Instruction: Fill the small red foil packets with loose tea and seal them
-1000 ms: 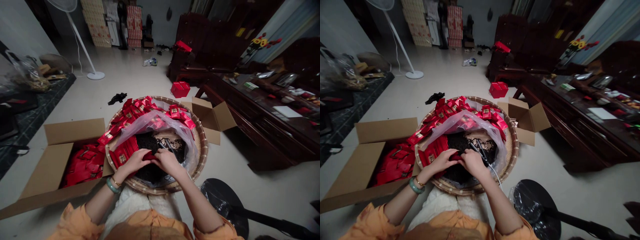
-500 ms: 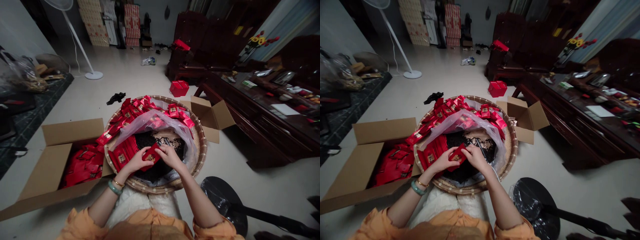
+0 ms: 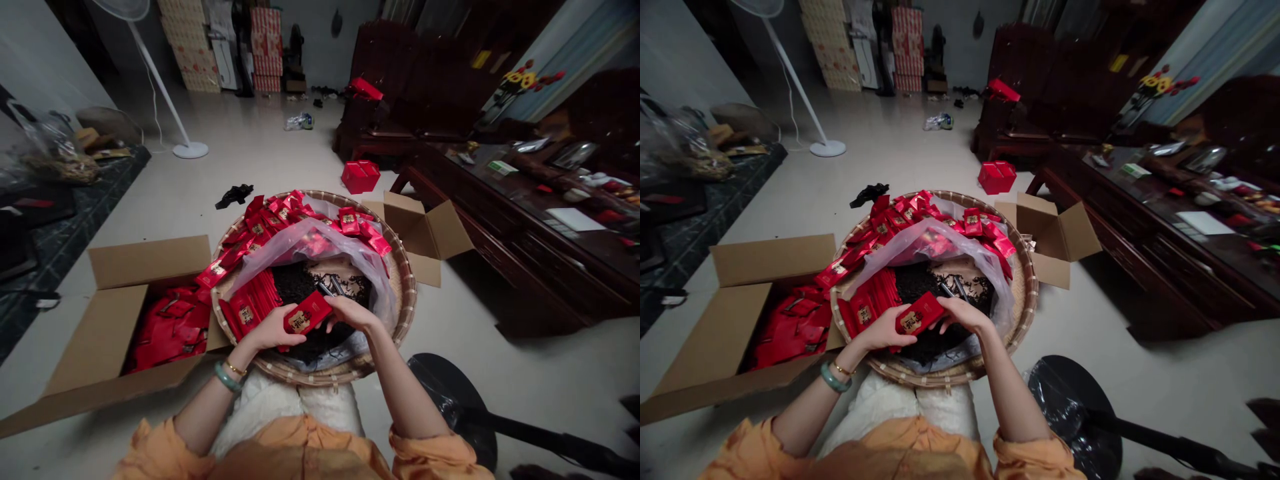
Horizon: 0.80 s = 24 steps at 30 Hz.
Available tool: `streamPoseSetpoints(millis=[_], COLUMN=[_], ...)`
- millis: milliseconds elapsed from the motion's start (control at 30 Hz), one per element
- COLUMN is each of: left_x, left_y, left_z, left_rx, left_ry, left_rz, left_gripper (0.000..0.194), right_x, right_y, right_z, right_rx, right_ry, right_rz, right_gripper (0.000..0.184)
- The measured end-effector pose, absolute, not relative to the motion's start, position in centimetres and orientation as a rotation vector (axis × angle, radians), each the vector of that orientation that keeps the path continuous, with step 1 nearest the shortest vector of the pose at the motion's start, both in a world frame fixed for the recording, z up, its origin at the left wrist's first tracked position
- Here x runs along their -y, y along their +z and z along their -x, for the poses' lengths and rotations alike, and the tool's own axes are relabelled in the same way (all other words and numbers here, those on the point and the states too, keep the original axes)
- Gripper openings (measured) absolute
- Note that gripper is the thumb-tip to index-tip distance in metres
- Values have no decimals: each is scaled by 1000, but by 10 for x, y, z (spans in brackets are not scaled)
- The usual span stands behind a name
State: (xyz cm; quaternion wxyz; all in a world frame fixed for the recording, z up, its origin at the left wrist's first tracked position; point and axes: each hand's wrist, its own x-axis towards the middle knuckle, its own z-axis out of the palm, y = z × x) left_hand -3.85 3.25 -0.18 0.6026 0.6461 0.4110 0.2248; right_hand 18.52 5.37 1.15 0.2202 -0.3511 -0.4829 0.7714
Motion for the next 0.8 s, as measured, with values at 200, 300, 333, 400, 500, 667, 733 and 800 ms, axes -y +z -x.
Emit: streamPoseSetpoints(millis=[200,300,333,400,500,667,733,800], left_x=[-35,-37,-37,-37,-38,-41,-42,-43], left_y=[-7,-6,-5,-6,-9,-17,-22,-27], left_z=[41,41,41,40,40,43,45,46], left_rx=[-1013,-1063,-1096,-1168,-1226,-1235,-1236,-1261], left_ry=[424,394,375,327,285,371,425,483], left_rz=[-1687,-1859,-1933,-2080,-2208,-2157,-2094,-2049], left_gripper=[51,52,52,52,55,52,49,50], right_x=[-60,-67,-70,-75,-80,-82,-83,-86], right_y=[29,31,30,24,13,6,12,20], right_z=[-188,-187,-186,-182,-170,-160,-163,-171], right_rx=[1590,1695,1741,1839,1907,1842,1826,1795], right_ry=[2130,2123,2099,2011,1832,1709,1651,1548], right_rz=[1069,1089,1109,1178,1246,1186,1198,1248], right_gripper=[50,46,42,33,23,26,25,23])
